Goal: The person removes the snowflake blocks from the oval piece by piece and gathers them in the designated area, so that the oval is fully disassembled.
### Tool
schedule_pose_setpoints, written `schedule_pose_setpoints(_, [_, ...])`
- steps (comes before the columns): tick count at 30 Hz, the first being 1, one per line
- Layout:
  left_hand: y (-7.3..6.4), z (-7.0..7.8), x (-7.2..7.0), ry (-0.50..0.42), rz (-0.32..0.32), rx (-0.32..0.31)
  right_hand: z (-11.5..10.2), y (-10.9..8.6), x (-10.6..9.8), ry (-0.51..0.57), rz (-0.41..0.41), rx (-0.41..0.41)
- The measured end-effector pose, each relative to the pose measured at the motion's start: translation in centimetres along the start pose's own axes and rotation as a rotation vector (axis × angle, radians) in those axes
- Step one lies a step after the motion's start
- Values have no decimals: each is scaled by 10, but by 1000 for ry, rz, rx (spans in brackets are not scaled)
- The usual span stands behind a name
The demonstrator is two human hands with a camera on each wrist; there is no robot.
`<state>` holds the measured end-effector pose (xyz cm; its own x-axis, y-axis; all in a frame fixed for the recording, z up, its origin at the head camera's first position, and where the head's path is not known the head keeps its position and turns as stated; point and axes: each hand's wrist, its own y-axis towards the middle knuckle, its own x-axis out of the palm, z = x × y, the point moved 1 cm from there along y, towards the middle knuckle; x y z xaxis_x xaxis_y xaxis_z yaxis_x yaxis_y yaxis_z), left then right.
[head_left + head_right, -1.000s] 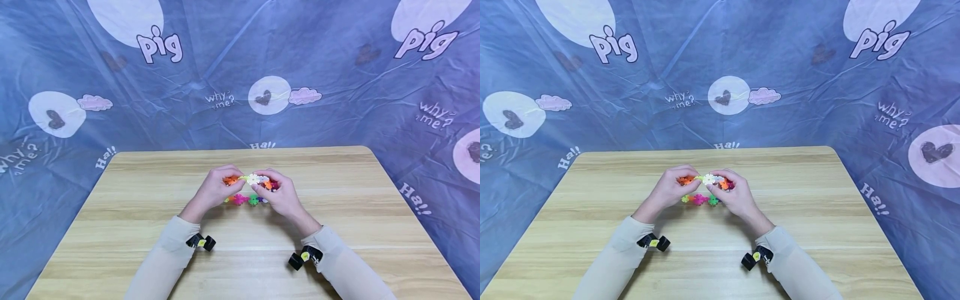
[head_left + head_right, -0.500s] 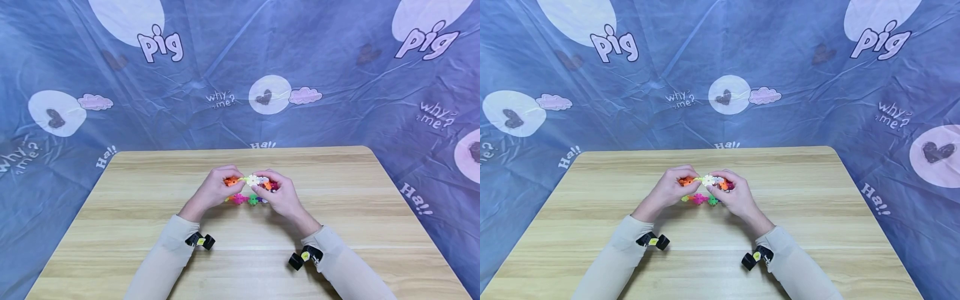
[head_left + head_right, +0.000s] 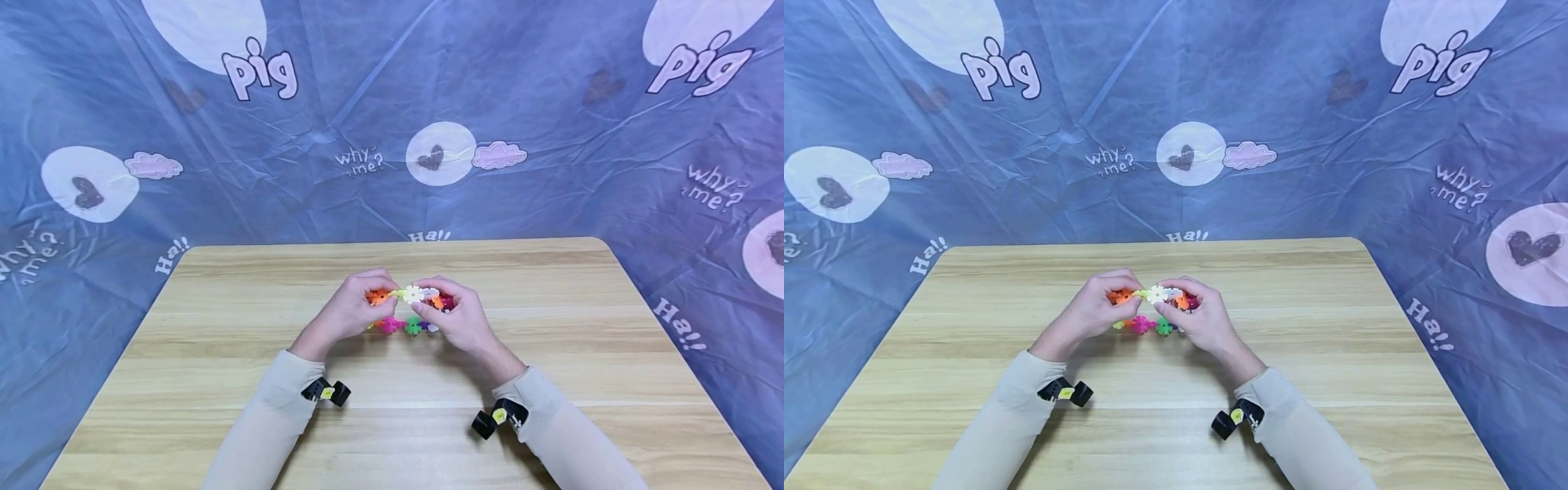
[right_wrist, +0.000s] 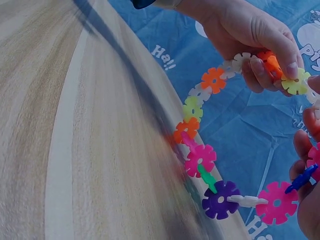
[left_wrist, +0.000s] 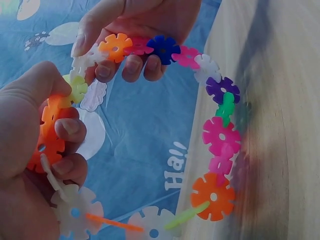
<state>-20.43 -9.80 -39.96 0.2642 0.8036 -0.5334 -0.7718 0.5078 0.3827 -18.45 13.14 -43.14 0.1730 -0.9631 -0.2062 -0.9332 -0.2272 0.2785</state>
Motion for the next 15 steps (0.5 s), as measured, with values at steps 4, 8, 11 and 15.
schedule_pose_setpoints(4, [0, 1, -1, 3, -5, 8, 2, 1, -1, 2, -6, 2])
schedule_pose_setpoints(8, [0, 2, 0, 4, -3, 21, 2, 1, -1, 11, -5, 10])
schedule_pose_setpoints(11, [0, 2, 0, 15, 5, 21, 1, 0, 0, 27, 2, 17])
schedule_pose_setpoints(15, [1, 2, 1, 59, 32, 15, 0, -1, 2, 43, 27, 22])
